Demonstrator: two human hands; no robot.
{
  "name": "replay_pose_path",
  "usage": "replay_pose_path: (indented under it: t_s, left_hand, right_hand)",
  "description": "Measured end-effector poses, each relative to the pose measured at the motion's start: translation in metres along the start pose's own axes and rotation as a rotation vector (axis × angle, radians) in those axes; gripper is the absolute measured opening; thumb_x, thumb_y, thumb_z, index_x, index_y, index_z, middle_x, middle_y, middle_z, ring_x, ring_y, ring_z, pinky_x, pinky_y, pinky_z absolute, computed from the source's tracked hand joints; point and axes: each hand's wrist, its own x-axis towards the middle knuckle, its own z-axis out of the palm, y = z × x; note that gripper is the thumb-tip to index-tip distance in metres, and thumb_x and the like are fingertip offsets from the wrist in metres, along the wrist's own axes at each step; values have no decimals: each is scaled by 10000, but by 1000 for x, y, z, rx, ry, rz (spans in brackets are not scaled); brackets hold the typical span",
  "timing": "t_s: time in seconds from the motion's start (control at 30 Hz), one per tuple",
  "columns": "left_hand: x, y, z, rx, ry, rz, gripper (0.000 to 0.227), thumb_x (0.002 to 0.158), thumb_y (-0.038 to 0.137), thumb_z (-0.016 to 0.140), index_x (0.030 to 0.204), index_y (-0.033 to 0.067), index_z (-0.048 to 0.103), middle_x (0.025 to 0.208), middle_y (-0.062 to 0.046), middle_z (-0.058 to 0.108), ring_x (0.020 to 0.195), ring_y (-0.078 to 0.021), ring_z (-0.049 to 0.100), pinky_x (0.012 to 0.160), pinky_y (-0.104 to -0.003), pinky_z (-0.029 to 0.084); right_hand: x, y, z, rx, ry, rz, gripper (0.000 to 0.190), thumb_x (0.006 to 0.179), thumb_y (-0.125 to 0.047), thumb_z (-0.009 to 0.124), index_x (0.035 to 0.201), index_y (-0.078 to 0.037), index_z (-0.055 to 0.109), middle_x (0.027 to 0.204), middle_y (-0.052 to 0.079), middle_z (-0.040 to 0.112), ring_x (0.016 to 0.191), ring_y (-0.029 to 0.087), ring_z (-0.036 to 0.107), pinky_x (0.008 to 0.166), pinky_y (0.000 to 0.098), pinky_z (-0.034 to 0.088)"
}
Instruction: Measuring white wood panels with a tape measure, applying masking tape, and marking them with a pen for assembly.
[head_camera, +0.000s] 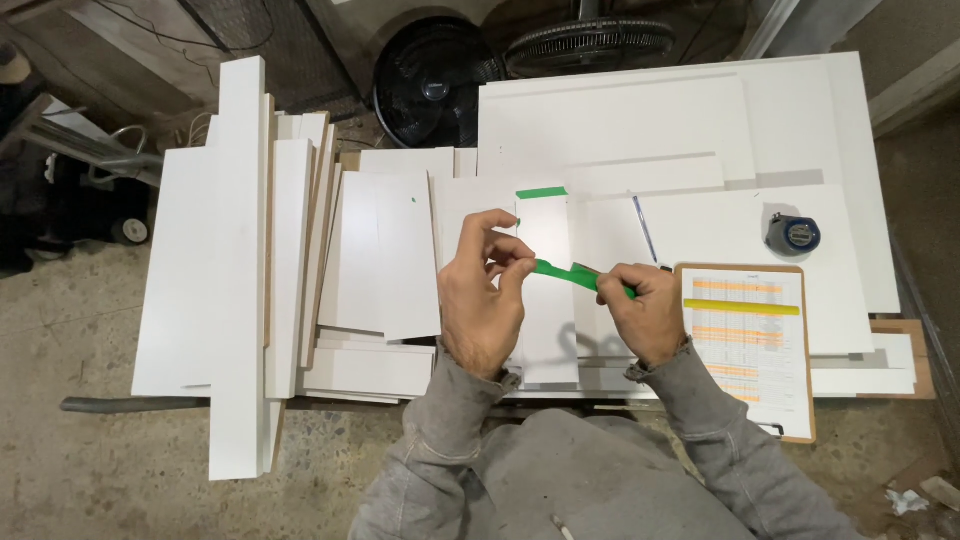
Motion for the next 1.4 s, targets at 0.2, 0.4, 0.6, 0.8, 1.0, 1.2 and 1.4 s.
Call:
replay_pose_path:
  t_s: [0.2,0.4,0.6,0.8,1.0,1.2,1.4]
  left_hand:
    - [-22,-9,10,87,227,215,339,959,-114,632,1250,30,533,967,-117,715,932,-199,772,838,-316,658]
    - [-10,30,-17,-139,208,58,422,934,-113,657,1306,-5,490,995,-119,691,966,-190,716,840,-318,673]
    - [0,-15,0,-454,146,-108,493,907,-126,656,1336,-8,443,1035,-132,658,1012,-165,651,890,-320,654]
    - [13,-66,4,-469,117,-196,520,896,-118,653,1351,1,430,1068,-138,668,1028,-173,652,913,-345,641]
    - [26,-121,0,-470,139,-352,542,858,-124,639,1341,-3,422,1089,-141,667,1017,-198,675,850,-363,673]
    - [11,-135,-21,-466,140,-428,549,864,-128,622,1356,5,418,1101,-145,673,1031,-196,672,860,-360,649]
    - [-5,-151,-52,-401,176,-531,541,865,-118,614,1353,17,420,1086,-131,679,1018,-178,663,891,-345,622]
  right_hand:
    - [15,71,5,466,75,263,304,989,-140,600,746,20,691,644,17,616,553,60,463,513,242,412]
    - [9,92,-17,403,64,432,299,1027,-259,594,894,-21,717,667,-5,539,558,86,379,494,274,299]
    - [21,69,-15,679,-135,369,229,1009,-250,615,1145,-74,561,822,9,614,836,96,598,807,295,507]
    - [42,39,16,554,-64,112,385,930,-131,679,1238,-77,454,1237,73,729,825,142,526,789,307,485]
    - [94,139,88,-211,76,95,579,927,-116,720,1389,4,392,1243,272,606,1001,347,602,896,460,505]
    - [172,166,121,-401,-99,78,779,917,-83,657,1578,-59,246,1270,186,642,1223,402,577,1117,755,156]
    - [194,170,119,-606,-318,101,629,912,-180,729,1456,-84,429,1331,160,649,1281,353,577,1204,719,97]
